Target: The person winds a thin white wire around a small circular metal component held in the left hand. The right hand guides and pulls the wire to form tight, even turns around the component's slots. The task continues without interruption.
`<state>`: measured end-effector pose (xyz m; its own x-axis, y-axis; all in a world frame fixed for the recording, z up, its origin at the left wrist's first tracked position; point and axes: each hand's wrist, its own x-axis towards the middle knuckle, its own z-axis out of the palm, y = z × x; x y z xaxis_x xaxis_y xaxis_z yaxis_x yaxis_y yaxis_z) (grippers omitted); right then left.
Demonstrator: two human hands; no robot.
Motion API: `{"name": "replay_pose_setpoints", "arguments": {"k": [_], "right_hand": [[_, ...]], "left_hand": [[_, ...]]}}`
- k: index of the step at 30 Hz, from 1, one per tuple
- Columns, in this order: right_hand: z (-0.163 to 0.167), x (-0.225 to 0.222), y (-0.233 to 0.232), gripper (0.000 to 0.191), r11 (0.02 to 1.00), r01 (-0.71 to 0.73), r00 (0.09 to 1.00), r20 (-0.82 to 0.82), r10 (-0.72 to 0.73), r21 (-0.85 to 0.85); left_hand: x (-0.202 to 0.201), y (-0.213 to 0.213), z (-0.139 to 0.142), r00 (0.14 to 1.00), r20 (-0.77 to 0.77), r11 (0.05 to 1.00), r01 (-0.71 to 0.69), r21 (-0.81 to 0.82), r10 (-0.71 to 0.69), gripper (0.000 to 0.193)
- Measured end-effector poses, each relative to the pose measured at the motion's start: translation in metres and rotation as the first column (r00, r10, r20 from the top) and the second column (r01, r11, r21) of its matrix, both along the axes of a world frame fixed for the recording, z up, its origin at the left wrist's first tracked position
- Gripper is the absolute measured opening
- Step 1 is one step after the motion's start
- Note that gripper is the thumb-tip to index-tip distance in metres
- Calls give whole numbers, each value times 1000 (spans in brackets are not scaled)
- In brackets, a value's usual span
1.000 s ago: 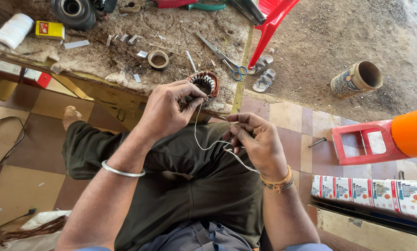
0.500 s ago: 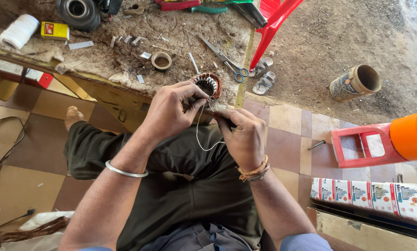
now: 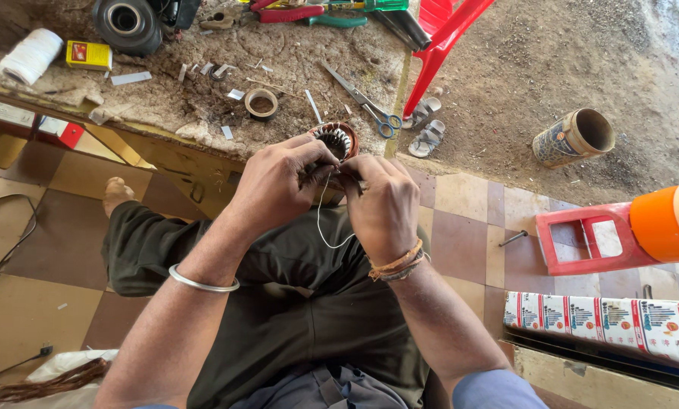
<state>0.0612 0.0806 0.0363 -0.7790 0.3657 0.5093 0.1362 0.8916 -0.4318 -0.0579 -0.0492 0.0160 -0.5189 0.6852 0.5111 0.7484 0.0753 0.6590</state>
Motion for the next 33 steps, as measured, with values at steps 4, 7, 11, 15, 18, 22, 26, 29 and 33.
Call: {"name": "replay_pose_setpoints", "arguments": {"k": [4,7,11,15,18,22,26,29,33], "right_hand": [[-1,9,0,22,973,-88,996,-36,82,-214],[-4,15,0,15,988,-57,998,-34,53,-142],[-5,13,-3,15,995,-88,994,-69,85,-40],[0,9,-3,16,982,-9,1000,-24,14,188],[8,10,0,12,973,10,1000,-3,-9,229],[10,15,6,19,989,23,997,71,-13,-143],[2,19,7,14,965,72,990,139,-38,-252],[-2,20,6,12,987,-61,998,5,63,-150],[-3,16,3,8,953,-10,999,47,26,-303]], "left_hand": [[-2,-1,1,999,38,1000,23,-16,-22,10],[-3,-3,0,998,61,999,25,-26,-23,10],[-2,-3,-1,998,50,999,47,-22,-46,8],[1,2,-1,998,28,998,55,10,-56,10],[3,5,-1,996,58,997,59,43,-62,9],[3,3,-4,991,100,989,75,125,-87,9],[3,1,-7,987,144,989,56,139,-77,9],[3,2,-7,987,144,994,58,88,-71,8],[3,2,-4,987,146,996,56,71,-66,8]]}}
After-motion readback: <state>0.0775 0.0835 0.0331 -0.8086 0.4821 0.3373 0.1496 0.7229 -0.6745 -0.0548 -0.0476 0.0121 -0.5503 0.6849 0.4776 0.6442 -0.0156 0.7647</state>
